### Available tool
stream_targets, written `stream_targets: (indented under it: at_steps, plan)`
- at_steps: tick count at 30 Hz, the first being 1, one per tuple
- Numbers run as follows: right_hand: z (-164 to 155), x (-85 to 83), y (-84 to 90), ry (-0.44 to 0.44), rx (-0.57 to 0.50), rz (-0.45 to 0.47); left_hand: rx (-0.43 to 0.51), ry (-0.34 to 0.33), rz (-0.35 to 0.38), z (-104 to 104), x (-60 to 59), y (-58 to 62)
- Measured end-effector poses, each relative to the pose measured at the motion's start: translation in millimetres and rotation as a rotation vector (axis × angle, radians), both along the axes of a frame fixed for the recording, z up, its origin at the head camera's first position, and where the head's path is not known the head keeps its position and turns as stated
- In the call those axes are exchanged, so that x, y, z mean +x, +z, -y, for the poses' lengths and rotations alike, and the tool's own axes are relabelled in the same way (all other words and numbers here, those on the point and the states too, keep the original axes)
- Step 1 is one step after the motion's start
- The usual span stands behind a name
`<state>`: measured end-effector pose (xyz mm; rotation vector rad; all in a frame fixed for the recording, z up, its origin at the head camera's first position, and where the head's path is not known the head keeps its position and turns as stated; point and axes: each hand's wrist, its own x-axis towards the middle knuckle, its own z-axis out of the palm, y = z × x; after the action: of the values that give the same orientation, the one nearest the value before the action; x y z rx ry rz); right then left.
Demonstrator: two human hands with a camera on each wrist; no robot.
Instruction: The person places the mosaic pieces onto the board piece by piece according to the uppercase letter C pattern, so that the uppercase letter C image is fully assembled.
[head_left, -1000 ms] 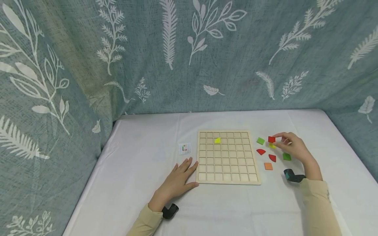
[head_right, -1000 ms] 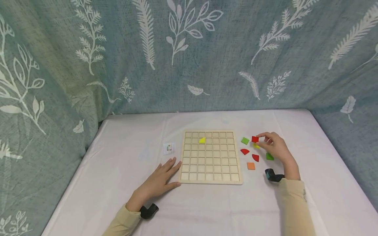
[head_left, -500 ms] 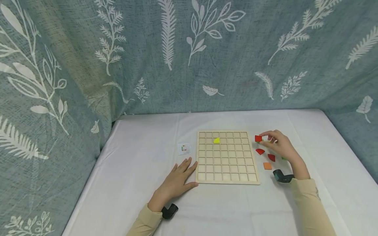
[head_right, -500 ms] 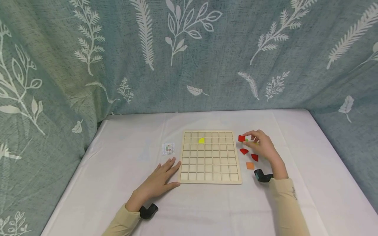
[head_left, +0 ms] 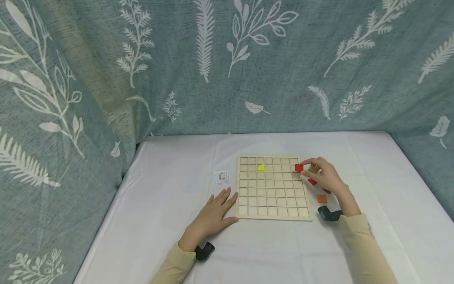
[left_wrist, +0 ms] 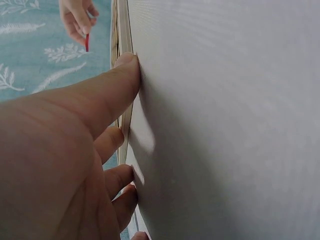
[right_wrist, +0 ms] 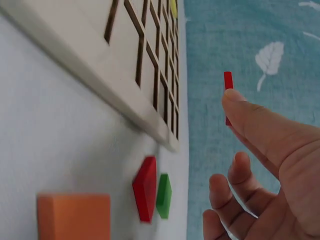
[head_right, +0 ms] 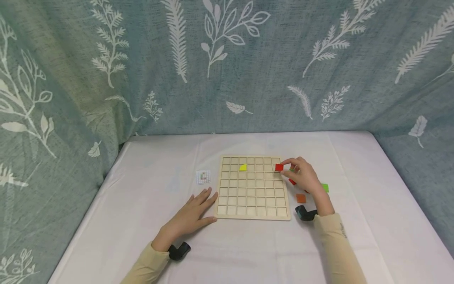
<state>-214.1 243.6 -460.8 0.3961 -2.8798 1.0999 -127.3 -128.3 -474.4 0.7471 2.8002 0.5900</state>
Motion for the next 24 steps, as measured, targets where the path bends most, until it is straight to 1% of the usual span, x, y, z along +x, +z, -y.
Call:
stream_targets:
  at_steps: [5, 8, 22, 24]
  plan:
    - [10, -0.8, -1.4, 0.005, -0.019, 0.029, 0.003, -0.007, 0.001, 0, -0.5, 0.2]
    - [17, -3.7, -2.1, 0.015, -0.021, 0.029, 0.007, -0.005, 0.001, -1, -0.7, 0.5]
    - [47, -20.6, -8.6, 0.116, -0.049, 0.013, 0.013, 0.007, 0.002, 0, 0.0, 0.5]
    - [51, -23.3, -8.9, 0.128, -0.052, 0.024, 0.013, 0.009, 0.001, 0, 0.1, 0.2]
